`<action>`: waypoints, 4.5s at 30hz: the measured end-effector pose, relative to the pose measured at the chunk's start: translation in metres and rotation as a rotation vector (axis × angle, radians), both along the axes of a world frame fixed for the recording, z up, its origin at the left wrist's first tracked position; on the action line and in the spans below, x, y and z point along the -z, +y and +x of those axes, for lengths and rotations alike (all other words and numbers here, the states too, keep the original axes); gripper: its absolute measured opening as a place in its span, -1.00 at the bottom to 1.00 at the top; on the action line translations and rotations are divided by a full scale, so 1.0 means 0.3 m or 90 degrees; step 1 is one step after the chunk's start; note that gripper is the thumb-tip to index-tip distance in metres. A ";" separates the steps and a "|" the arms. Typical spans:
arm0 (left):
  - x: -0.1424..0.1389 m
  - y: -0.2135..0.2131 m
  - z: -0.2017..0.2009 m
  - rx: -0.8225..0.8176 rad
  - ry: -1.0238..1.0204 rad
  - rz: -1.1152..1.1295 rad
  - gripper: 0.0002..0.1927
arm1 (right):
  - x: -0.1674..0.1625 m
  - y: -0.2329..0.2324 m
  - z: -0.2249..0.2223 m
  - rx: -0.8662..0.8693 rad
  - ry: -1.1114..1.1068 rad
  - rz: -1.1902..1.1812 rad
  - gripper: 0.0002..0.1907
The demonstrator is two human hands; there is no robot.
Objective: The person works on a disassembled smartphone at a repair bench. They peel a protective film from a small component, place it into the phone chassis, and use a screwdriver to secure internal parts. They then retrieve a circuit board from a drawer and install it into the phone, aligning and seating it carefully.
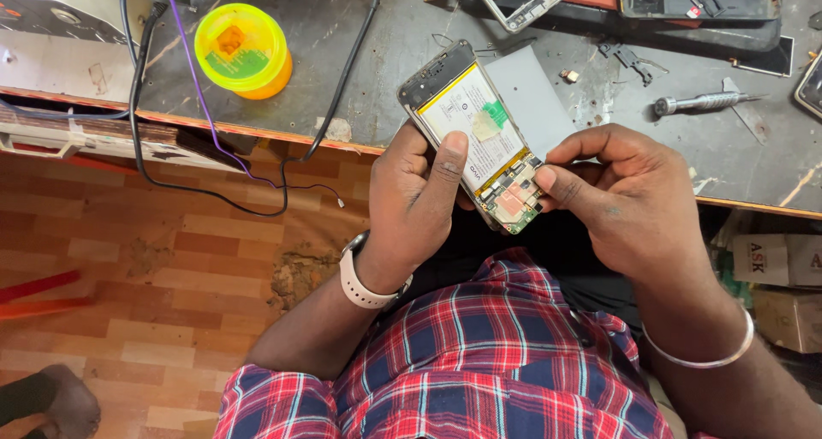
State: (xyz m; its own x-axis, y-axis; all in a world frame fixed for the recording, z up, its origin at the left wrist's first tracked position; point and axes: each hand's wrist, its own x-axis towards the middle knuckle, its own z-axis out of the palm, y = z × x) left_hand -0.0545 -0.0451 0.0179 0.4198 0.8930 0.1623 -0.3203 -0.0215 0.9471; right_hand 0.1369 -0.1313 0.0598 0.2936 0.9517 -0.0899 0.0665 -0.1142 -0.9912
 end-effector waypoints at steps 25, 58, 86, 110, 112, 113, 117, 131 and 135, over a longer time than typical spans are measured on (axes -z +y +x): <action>0.030 0.016 0.003 0.064 -0.069 -0.079 -0.66 | -0.073 -0.048 0.014 -0.062 -0.376 0.042 -0.85; 0.032 0.016 0.013 0.074 -0.074 -0.132 -0.67 | -0.025 -0.076 0.018 -0.061 -0.384 0.194 -0.81; 0.041 0.014 0.021 0.102 -0.104 -0.161 -0.63 | 0.031 -0.077 0.072 -0.092 -0.243 0.238 -0.80; 0.056 0.011 0.026 0.092 -0.086 -0.139 -0.64 | 0.002 -0.076 0.032 -0.108 -0.370 0.245 -0.81; 0.054 0.011 0.027 0.092 -0.079 -0.133 -0.64 | -0.010 -0.071 0.029 -0.113 -0.402 0.233 -0.81; 0.053 0.010 0.027 0.091 -0.078 -0.133 -0.64 | -0.017 -0.069 0.028 -0.117 -0.416 0.223 -0.82; 0.049 0.005 0.024 0.091 -0.075 -0.137 -0.65 | -0.045 -0.074 0.031 -0.143 -0.512 0.200 -0.77; 0.033 -0.014 0.022 0.129 -0.067 -0.048 -0.67 | 0.074 -0.074 0.058 -0.078 0.119 -0.089 -0.66; 0.012 -0.015 0.013 0.142 -0.062 -0.022 -0.65 | 0.083 -0.078 0.029 -0.063 0.181 -0.097 -0.71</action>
State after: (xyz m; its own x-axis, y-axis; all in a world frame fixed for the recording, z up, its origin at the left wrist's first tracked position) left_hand -0.0505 -0.0495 0.0143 0.5912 0.7855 0.1829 -0.4039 0.0920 0.9102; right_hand 0.1456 -0.1548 0.0348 0.1430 0.9439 -0.2978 -0.1920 -0.2687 -0.9439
